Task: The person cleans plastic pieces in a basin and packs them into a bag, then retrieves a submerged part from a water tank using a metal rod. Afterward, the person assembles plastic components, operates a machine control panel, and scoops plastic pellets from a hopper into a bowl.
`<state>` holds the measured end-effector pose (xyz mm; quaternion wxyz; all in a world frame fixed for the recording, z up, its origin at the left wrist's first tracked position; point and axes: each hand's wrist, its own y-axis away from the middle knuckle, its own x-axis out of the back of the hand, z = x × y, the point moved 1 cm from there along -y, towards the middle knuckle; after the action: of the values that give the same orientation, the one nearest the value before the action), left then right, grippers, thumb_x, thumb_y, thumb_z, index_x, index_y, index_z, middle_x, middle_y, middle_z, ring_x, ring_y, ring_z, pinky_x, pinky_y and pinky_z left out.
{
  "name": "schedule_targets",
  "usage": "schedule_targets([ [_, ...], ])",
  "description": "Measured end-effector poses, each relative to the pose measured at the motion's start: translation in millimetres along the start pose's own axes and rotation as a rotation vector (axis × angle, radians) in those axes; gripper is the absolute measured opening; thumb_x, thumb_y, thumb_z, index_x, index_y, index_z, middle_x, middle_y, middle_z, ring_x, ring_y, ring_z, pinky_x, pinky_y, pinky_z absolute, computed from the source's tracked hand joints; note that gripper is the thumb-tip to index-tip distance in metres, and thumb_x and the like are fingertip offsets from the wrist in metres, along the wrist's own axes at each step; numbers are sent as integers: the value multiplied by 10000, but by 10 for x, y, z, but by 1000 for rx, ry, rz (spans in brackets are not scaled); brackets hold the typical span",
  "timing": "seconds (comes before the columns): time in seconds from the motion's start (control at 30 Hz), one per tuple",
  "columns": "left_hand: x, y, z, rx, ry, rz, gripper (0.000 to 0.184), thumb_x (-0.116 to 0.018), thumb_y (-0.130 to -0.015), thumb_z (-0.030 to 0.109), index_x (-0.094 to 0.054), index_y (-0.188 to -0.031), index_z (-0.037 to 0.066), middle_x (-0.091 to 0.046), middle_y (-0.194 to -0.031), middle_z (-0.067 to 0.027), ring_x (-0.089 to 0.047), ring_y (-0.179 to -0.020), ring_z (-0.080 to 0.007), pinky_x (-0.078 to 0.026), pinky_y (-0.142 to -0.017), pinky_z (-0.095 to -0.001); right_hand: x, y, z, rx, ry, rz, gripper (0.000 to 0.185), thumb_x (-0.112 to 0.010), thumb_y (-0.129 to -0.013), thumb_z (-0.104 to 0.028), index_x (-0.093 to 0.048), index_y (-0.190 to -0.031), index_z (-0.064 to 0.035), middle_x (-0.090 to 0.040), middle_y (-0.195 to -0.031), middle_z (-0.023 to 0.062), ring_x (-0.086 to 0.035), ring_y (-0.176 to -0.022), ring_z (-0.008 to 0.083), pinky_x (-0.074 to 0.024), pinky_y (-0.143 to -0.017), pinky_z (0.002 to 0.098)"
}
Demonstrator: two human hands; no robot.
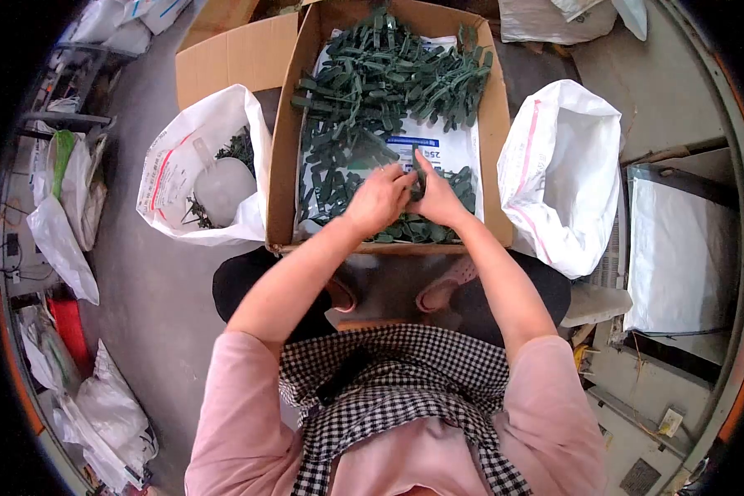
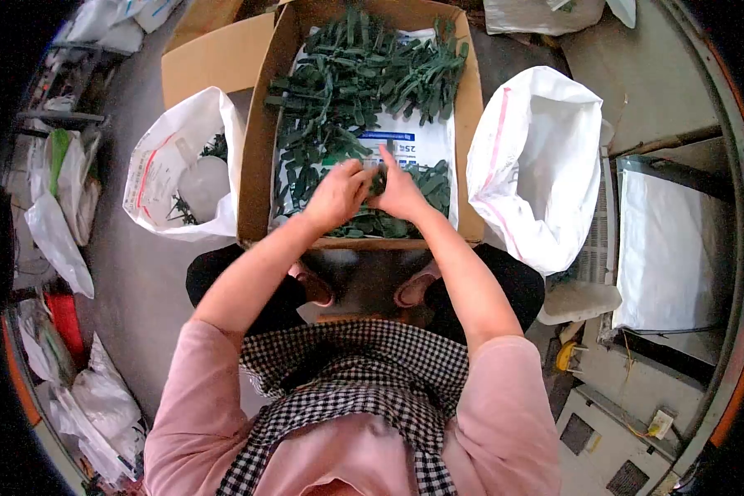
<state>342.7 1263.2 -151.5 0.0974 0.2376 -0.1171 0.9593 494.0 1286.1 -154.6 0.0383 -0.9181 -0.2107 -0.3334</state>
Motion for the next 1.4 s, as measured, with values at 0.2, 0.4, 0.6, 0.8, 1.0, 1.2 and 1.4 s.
schedule_targets([
  [0.2, 1110, -126, -163, 57, -826, -22, 271, -493, -750, 31, -544, -1014, -1, -570, -921, -185, -542, -899, -341, -442, -804, -414, -195, -352, 230, -246, 549, -251, 836, -723, -687, -311, -281, -1352, -64, -497, -1185, 253, -507, -1092, 366, -401, -928, 433],
  [0.4, 2330, 276, -898, 466, -1102, 231, 494, -632, -789, 163, -457, -1215, -17, -542, -1018, -234, -555, -927, -377, -461, -777, -437, -960, -1314, 549, -144, 464, 44, 772, -624, -803, -368, -227, -1370, -27, -531, -1154, 240, -530, -1045, 372, -396, -902, 471],
  [0.6, 1815, 171, -269, 198, -982, 185, 545, -649, -776, 194, -451, -1278, 124, -510, -978, -217, -530, -869, -363, -445, -764, -434, -697, -1181, 309, -282, 280, -173, 562, -549, -853, -260, -352, -1315, -8, -561, -1094, 270, -548, -1029, 377, -429, -864, 454],
  [0.8, 861, -31, 31, -156, -644, -15, 594, -652, -789, 294, -409, -1284, 75, -502, -908, -190, -518, -791, -362, -434, -701, -417, 147, -381, -166, -137, -238, -239, 433, -681, -780, -320, -572, -1064, -13, -585, -627, 25, -544, -492, 101, -439, -471, 261],
  [1.0, 231, -185, 158, 153, 295, 133, 211, -518, -916, 219, -540, -963, 14, -569, -677, -40, -535, -589, -188, -442, -555, -294, 390, 88, -364, 144, 13, 36, 906, -843, -543, -322, -406, -1291, -54, -554, -1124, 149, -537, -1034, 248, -411, -901, 351],
  [1.2, -10, -43, 286, 122, 413, 183, 178, -527, -889, 192, -567, -912, 20, -548, -809, -31, -534, -700, -171, -450, -649, -296, 188, 41, -145, 215, -189, -172, 995, -814, -563, -287, -276, -1372, -74, -371, -1363, 142, -378, -1246, 290, -292, -1046, 346],
  [1.4, 572, -28, -484, 91, -471, 355, 98, -551, -756, 60, -581, -739, -32, -526, -922, -220, -497, -894, -375, -421, -789, -400, -16, -238, 72, -273, 582, -440, 795, -682, -683, -467, -399, -1268, -9, -527, -1193, 221, -532, -1098, 312, -416, -933, 385],
])
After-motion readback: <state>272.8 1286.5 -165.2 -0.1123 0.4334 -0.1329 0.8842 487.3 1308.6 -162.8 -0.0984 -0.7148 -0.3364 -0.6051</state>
